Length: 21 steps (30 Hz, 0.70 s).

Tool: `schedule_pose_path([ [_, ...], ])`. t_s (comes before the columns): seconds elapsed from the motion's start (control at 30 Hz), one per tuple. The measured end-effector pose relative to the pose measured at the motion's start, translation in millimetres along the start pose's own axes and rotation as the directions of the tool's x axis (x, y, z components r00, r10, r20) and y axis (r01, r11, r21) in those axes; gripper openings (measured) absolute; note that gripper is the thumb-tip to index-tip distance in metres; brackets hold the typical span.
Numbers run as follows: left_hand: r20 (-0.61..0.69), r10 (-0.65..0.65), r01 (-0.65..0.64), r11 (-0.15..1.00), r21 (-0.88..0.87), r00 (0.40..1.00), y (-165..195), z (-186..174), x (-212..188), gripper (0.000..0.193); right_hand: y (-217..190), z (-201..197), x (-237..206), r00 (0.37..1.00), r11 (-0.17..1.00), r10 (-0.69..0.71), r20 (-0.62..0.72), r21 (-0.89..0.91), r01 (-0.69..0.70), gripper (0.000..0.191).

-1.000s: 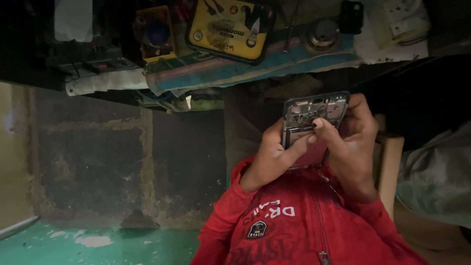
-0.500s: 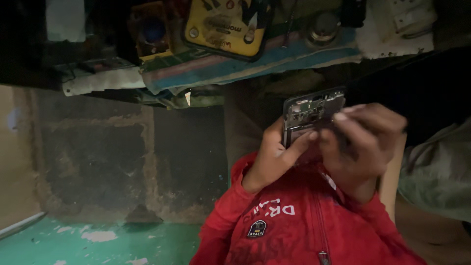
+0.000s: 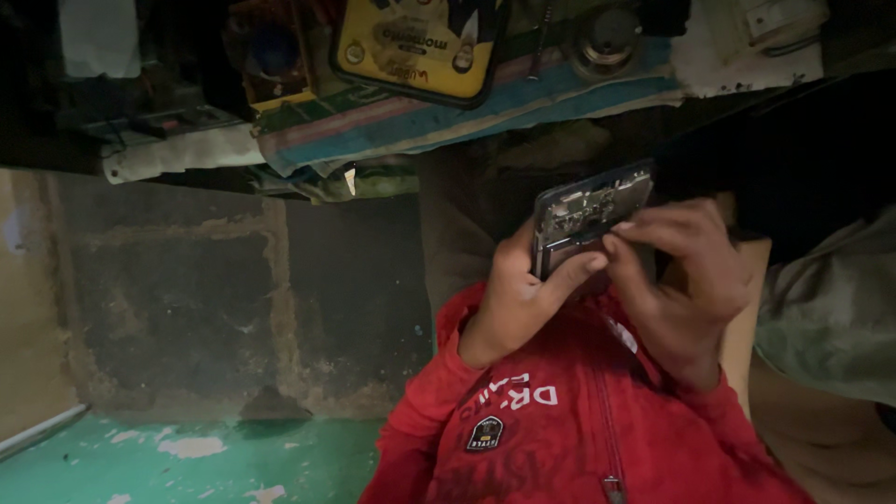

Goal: The person holds a disassembled smartphone with its back cover and battery exposed, works on the internal components, and uses a screwdriver to unscrew and re-tighten screws on the phone body while seated at a cluttered workbench.

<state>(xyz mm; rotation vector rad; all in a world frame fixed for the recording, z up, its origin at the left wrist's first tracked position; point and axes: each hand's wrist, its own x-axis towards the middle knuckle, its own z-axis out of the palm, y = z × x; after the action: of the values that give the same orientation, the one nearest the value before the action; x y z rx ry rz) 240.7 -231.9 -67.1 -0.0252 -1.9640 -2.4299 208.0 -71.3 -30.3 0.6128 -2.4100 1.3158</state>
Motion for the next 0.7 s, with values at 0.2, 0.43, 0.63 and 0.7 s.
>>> schedule_pose_path([
  [0.2, 0.01, 0.027, -0.028, 0.996, 0.081, 1.0, 5, 3, 0, 0.039, 2, 5, -12, 0.997, 0.993, 0.042, -0.069, 0.114, -0.034, 0.033],
  [0.43, -0.007, 0.046, -0.045, 0.994, 0.103, 0.999, 8, 3, -5, 0.034, -4, 9, -21, 0.986, 0.973, 0.136, -0.1, 0.202, -0.113, 0.038],
  [0.63, -0.016, 0.028, -0.026, 0.996, 0.081, 0.999, 6, 1, -8, 0.032, -3, 6, -23, 0.973, 0.921, 0.213, -0.094, 0.351, -0.168, 0.051],
  [0.7, -0.026, 0.06, -0.058, 0.995, 0.083, 0.998, 7, 1, -11, 0.031, -3, 2, -24, 0.965, 0.888, 0.259, -0.039, 0.403, -0.222, 0.05],
])
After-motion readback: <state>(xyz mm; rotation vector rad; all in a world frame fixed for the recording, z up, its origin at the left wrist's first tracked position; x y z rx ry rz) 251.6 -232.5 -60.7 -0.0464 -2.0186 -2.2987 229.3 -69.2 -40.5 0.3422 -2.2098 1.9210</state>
